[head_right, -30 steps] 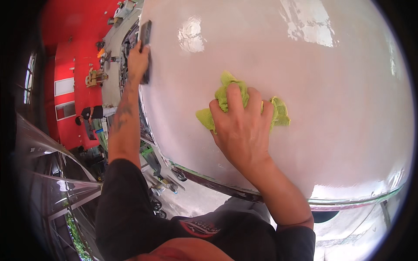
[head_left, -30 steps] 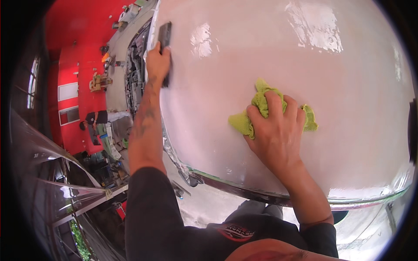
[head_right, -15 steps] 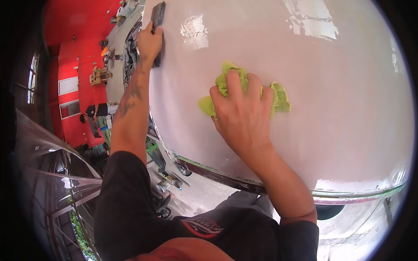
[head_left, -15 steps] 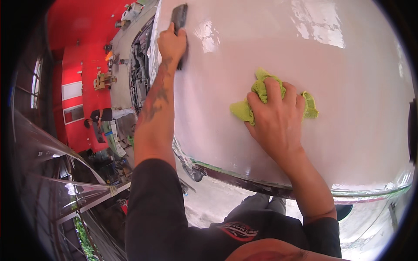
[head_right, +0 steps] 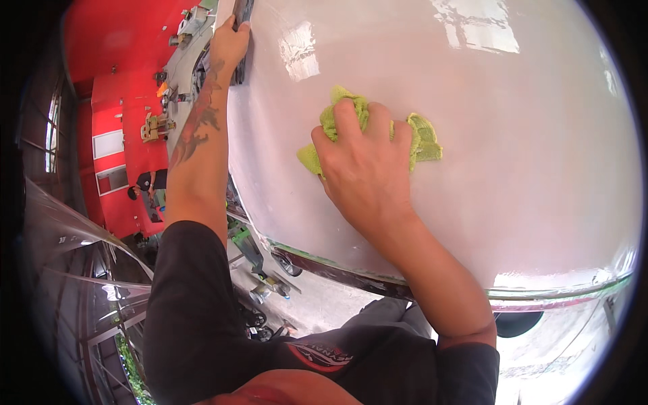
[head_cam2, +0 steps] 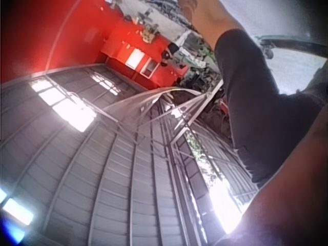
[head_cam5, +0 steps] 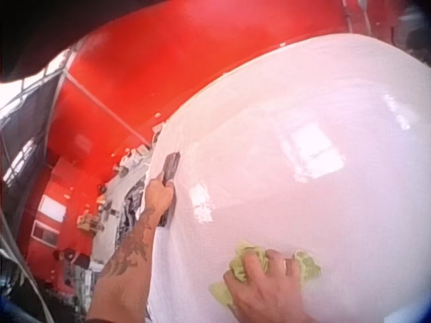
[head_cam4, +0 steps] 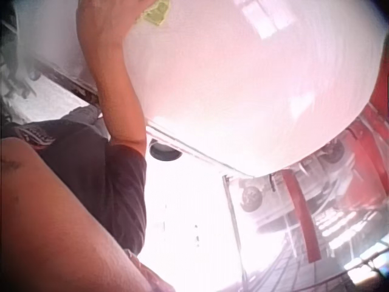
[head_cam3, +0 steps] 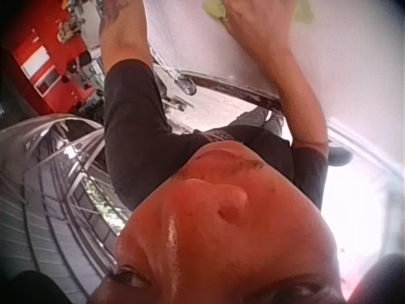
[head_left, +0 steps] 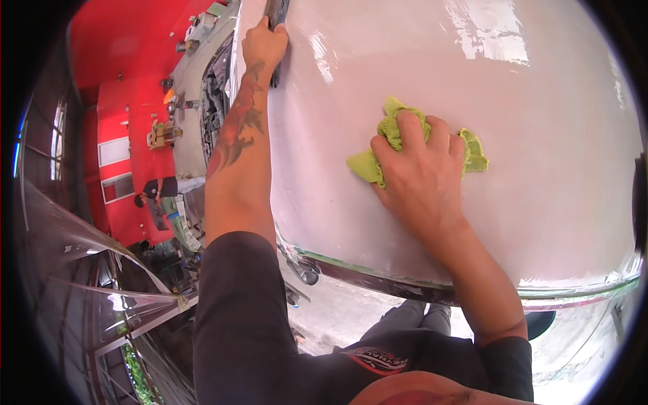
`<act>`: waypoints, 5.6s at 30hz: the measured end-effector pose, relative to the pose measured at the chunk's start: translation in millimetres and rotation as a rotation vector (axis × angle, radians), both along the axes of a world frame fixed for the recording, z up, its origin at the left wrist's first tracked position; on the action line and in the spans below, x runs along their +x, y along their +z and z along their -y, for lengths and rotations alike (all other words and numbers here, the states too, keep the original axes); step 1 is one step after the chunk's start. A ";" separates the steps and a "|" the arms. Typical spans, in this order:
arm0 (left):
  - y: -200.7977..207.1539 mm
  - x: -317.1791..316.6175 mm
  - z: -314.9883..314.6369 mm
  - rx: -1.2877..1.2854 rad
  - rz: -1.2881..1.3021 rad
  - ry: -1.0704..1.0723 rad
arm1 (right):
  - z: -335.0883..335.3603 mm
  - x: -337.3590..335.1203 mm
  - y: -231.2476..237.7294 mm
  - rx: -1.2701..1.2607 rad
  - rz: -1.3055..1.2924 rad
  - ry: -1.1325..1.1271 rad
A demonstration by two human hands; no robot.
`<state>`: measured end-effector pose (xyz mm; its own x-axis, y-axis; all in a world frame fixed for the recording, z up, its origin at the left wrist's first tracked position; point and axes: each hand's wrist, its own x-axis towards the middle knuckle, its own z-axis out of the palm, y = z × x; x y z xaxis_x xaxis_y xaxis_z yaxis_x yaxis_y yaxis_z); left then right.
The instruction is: Sanding the roof of a car using a sanding block and water for wet sanding.
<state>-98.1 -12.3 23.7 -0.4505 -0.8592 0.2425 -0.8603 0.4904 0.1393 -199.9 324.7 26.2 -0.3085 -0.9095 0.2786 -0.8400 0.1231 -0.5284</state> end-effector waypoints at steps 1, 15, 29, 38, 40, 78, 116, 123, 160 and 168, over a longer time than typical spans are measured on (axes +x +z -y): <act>-2.0 1.2 -12.2 0.009 -0.013 0.026 | 0.1 0.1 -1.9 0.007 0.003 0.005; 15.1 15.6 2.1 0.114 0.022 0.031 | -1.2 0.1 1.6 -0.014 -0.004 0.008; 20.6 41.4 5.5 0.102 0.018 0.024 | -2.2 2.9 7.2 -0.043 -0.005 0.001; -30.6 107.1 -152.4 -0.012 -0.049 -0.264 | -4.1 -6.1 0.9 0.052 0.018 0.005; -26.4 116.5 -142.5 -0.003 -0.059 -0.330 | -3.8 -5.5 1.9 0.064 -0.004 0.004; -27.0 161.5 -81.4 -0.121 -0.030 0.212 | -0.6 -1.8 5.5 0.021 -0.044 0.004; -14.2 189.6 -399.8 1.187 -2.265 -0.032 | -39.3 93.0 15.2 0.072 0.283 0.169; -37.8 241.3 -386.7 0.444 -1.992 0.199 | 58.4 120.6 -19.3 0.287 -0.109 -0.503; -95.8 225.3 -357.2 -0.123 -0.824 -0.044 | -25.8 126.4 -49.4 0.085 -0.507 -0.158; -94.4 240.0 -359.2 -0.099 -0.772 -0.081 | -34.7 86.5 -47.3 0.007 -0.595 0.065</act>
